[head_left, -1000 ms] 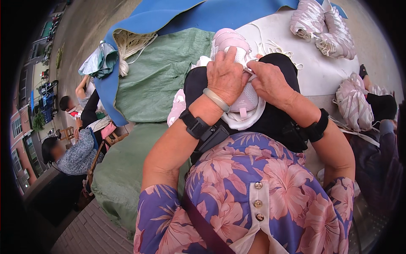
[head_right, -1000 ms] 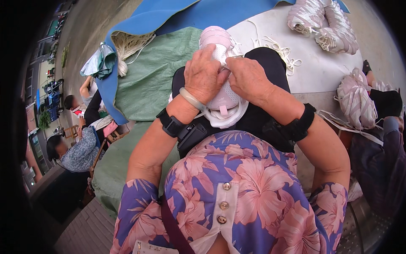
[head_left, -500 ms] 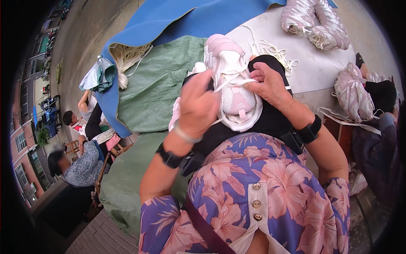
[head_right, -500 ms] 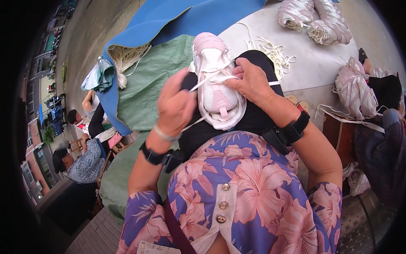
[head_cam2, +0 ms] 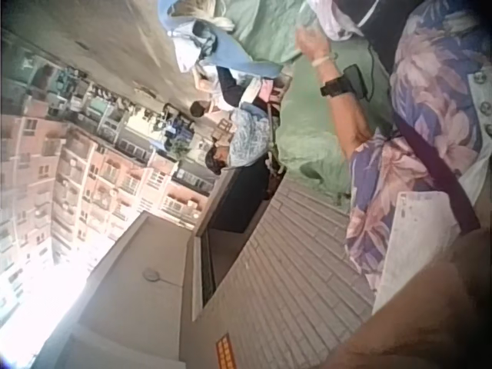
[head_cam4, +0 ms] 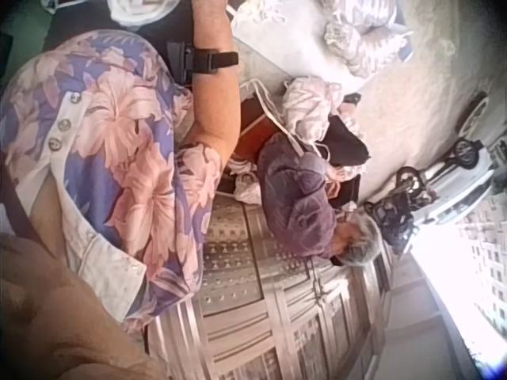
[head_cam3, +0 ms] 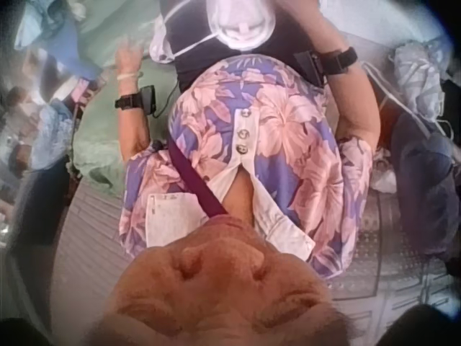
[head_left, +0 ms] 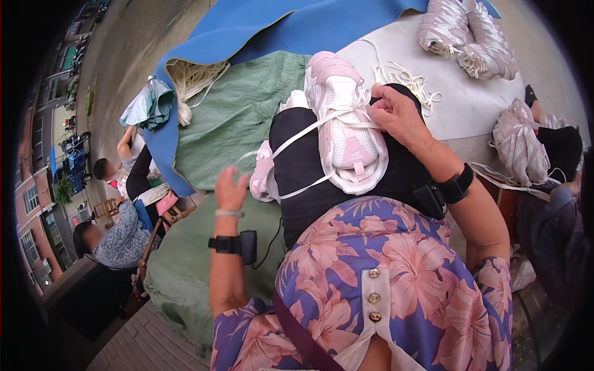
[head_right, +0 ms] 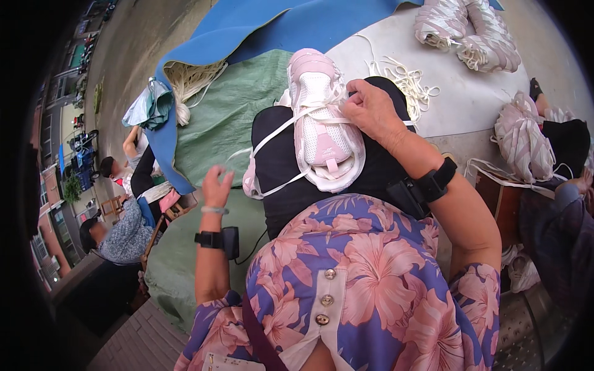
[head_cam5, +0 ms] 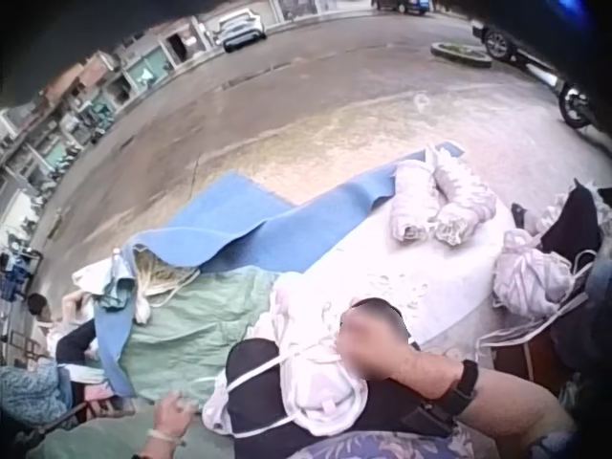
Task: The person sits on the ground and laces a pink and white sneaker resting on their lap. They thread the white laces through the eyelets, pull them tight, and adjust the fit repeatedly. The task involves handling the shoe and laces by hand.
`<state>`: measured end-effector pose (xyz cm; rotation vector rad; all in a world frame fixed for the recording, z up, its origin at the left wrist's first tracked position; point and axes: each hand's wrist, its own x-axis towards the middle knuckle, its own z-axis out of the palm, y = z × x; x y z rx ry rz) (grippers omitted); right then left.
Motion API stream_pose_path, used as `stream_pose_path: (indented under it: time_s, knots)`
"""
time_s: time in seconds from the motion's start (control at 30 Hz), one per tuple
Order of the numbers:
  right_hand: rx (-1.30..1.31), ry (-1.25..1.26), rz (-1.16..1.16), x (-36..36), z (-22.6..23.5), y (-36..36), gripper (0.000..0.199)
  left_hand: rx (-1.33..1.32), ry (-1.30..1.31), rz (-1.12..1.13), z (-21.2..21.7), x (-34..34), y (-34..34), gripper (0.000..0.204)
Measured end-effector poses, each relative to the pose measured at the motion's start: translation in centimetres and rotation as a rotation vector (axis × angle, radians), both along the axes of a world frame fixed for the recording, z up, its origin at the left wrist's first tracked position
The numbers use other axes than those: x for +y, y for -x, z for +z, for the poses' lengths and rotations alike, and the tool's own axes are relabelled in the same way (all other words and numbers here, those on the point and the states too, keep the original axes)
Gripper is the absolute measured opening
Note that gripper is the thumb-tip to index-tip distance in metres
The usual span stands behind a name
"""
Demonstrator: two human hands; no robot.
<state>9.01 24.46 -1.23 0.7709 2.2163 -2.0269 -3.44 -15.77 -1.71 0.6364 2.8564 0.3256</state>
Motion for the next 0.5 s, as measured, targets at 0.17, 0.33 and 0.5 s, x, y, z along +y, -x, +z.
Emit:
stream_pose_path:
  time_s: [0.17, 0.33, 0.5]
  knots:
    - [-0.248, 0.116, -0.088, 0.2, 2.6, 1.7, 0.038, 0.071, -0.46, -0.277, 2.8, 13.2, -0.5, 0.02]
    - [-0.281, 0.144, 0.001, 0.7, 2.3, 3.4, 0.026, 0.112, -0.441, -0.405, 3.3, 18.2, -0.9, 0.019]
    - [-0.14, 0.368, -0.103, 0.9, 1.7, 3.2, 0.012, 0.062, -0.391, -0.451, 3.2, 19.5, -1.7, 0.018]
